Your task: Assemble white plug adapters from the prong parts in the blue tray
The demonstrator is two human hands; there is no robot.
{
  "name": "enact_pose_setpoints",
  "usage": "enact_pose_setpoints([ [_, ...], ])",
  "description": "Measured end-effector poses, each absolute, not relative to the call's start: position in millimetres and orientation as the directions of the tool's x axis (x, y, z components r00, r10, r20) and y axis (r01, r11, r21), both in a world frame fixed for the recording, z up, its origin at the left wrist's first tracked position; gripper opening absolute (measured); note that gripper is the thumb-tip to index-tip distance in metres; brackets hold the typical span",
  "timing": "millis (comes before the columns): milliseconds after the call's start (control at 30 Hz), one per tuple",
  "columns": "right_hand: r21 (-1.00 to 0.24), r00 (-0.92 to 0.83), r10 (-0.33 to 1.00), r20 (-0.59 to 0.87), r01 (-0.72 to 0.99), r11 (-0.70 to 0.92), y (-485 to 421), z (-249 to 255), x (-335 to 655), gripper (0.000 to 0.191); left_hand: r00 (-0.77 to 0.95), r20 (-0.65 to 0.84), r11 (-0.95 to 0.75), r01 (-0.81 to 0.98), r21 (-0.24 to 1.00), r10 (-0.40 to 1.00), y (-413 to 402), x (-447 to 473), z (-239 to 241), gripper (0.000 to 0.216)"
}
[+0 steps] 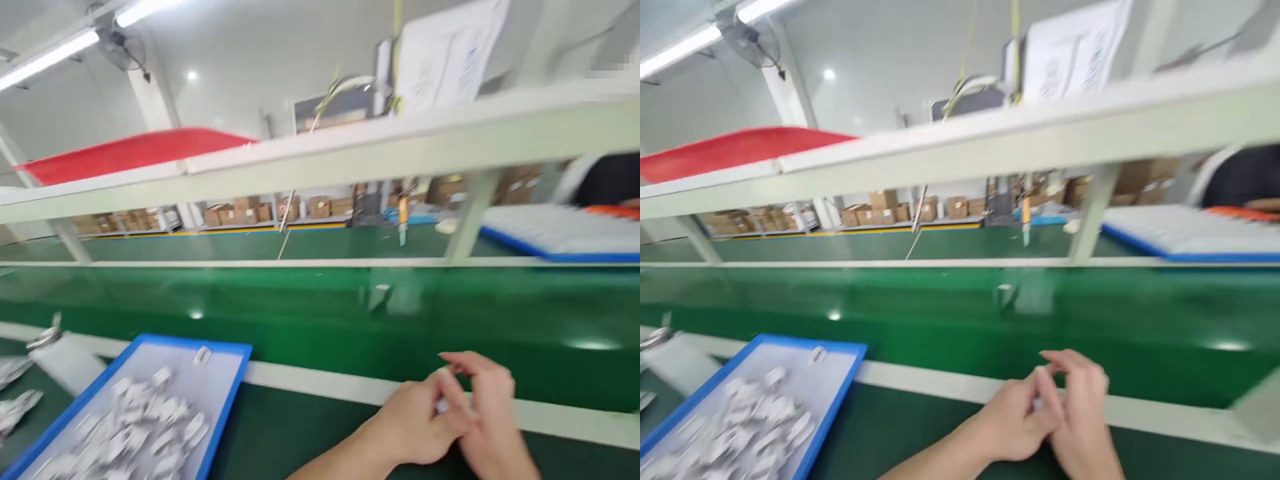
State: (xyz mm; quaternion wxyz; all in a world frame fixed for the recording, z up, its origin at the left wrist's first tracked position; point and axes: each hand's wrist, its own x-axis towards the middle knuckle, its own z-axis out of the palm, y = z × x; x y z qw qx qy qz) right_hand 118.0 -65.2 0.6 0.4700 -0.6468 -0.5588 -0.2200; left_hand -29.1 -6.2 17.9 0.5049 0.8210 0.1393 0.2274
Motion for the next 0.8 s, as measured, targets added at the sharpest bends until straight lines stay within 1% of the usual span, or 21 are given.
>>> enact_pose_setpoints([
  [33, -0.328, 0.258, 0.476, 0.841, 0.942, 0.069, -68, 3, 117, 0.059, 0.843, 0.294, -0.455, -0.067, 0.888, 0.450, -9, -27, 16, 0.046],
  [67, -0.304, 0.244, 0.456, 0.856, 0.951, 0.062, -69, 5, 117, 0.057, 0.827, 0.347, -0.458, -0.125, 0.880, 0.442, -11, -26, 15, 0.048],
  [100, -0.302, 0.241, 0.464, 0.852, 0.952, 0.059, -71, 5, 116, 0.051, 0.814, 0.382, -0.456, -0.165, 0.875, 0.438, -13, -24, 15, 0.048],
  [133, -0.315, 0.242, 0.501, 0.831, 0.947, 0.065, -73, 5, 115, 0.045, 0.801, 0.402, -0.449, -0.190, 0.873, 0.443, -14, -23, 15, 0.049],
  [167, -0.343, 0.252, 0.538, 0.805, 0.936, 0.075, -76, 4, 112, 0.040, 0.789, 0.410, -0.439, -0.201, 0.876, 0.458, -14, -23, 15, 0.049],
  [233, -0.426, 0.287, 0.609, 0.739, 0.900, 0.093, -79, 1, 105, 0.038, 0.770, 0.396, -0.404, -0.197, 0.893, 0.501, -13, -24, 14, 0.047],
  [367, -0.607, 0.385, 0.697, 0.605, 0.789, 0.091, -77, -4, 94, 0.051, 0.782, 0.316, -0.301, -0.172, 0.938, 0.538, -6, -28, 9, 0.043],
  [467, -0.687, 0.439, 0.711, 0.549, 0.722, 0.085, -75, -3, 93, 0.056, 0.800, 0.275, -0.244, -0.166, 0.955, 0.533, -5, -29, 9, 0.042],
  [567, -0.729, 0.485, 0.690, 0.537, 0.679, 0.091, -75, 2, 94, 0.059, 0.805, 0.255, -0.221, -0.158, 0.962, 0.535, -5, -29, 11, 0.044],
  [633, -0.746, 0.522, 0.651, 0.550, 0.658, 0.102, -73, 6, 95, 0.060, 0.795, 0.242, -0.225, -0.136, 0.965, 0.556, -5, -29, 11, 0.046],
  [700, -0.759, 0.560, 0.602, 0.569, 0.640, 0.122, -71, 14, 95, 0.058, 0.782, 0.228, -0.235, -0.108, 0.966, 0.579, -3, -29, 11, 0.046],
  [800, -0.772, 0.596, 0.538, 0.596, 0.610, 0.179, -72, 36, 97, 0.049, 0.782, 0.202, -0.240, -0.069, 0.968, 0.590, -1, -30, 11, 0.044],
])
